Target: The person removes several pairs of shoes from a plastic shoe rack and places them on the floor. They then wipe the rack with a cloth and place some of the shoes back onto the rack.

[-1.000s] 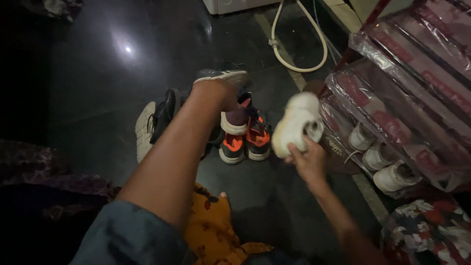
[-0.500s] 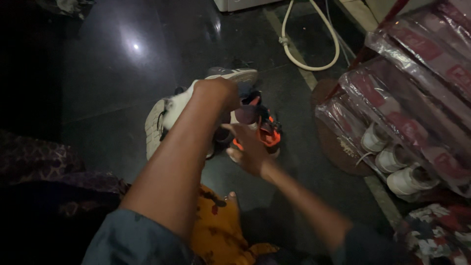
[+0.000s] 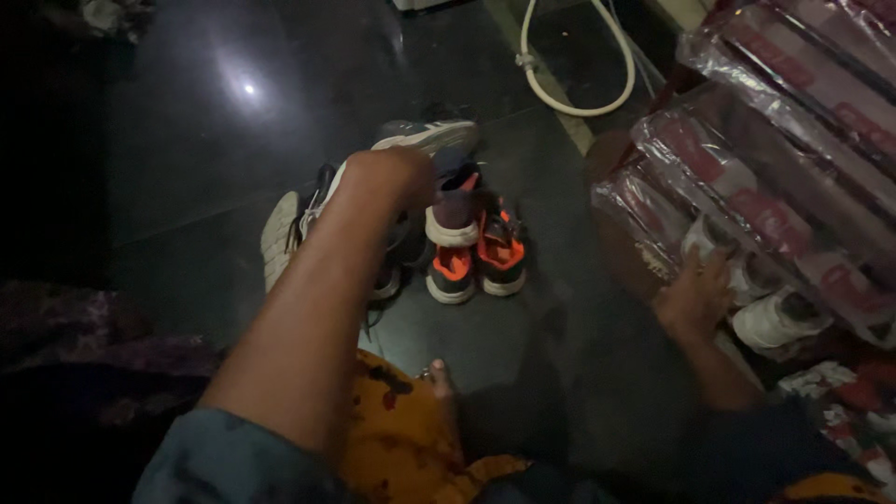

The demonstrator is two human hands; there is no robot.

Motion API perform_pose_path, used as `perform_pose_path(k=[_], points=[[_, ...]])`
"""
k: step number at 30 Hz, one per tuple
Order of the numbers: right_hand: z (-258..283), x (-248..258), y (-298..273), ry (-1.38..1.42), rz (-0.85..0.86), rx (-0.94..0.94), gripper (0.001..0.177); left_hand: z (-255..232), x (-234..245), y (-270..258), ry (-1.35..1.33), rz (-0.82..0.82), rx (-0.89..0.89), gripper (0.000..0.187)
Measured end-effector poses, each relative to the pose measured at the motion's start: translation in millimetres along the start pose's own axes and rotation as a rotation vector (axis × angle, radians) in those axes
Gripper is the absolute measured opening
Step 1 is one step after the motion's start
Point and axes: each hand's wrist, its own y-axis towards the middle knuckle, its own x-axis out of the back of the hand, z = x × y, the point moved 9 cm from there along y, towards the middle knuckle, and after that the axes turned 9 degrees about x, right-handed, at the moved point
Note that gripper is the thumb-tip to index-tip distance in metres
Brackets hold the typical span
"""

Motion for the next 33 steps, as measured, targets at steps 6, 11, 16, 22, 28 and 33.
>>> perform_pose_path(k=[6, 11, 16, 22, 28, 33], points=[[-55, -21, 40, 0.163, 0.117, -0.081, 0.088, -25, -2, 10, 0.045, 0.003, -0.022, 0.043], [-72, -68, 76, 0.248, 0.196, 0.091, 0.085, -42, -3, 14, 0.032, 0.055, -0.026, 0.050], [-80, -122, 80, -0.018, 0.460, 0.142, 0.049, -51, -4, 14, 0.043, 0.093, -0.016, 0.047], [-97, -148, 74, -0.023, 0.591, -0.006, 0.050, -51, -7, 12, 0.056, 0.151, 0.031, 0.047], [-105, -151, 80, 0.356, 0.602, -0.196, 0.043, -48, -4, 9, 0.048, 0.101, 0.011, 0.046], [-70, -103, 75, 0.164, 0.288, 0.145, 0.046, -56, -6, 8, 0.046, 0.123, -0.023, 0.048]])
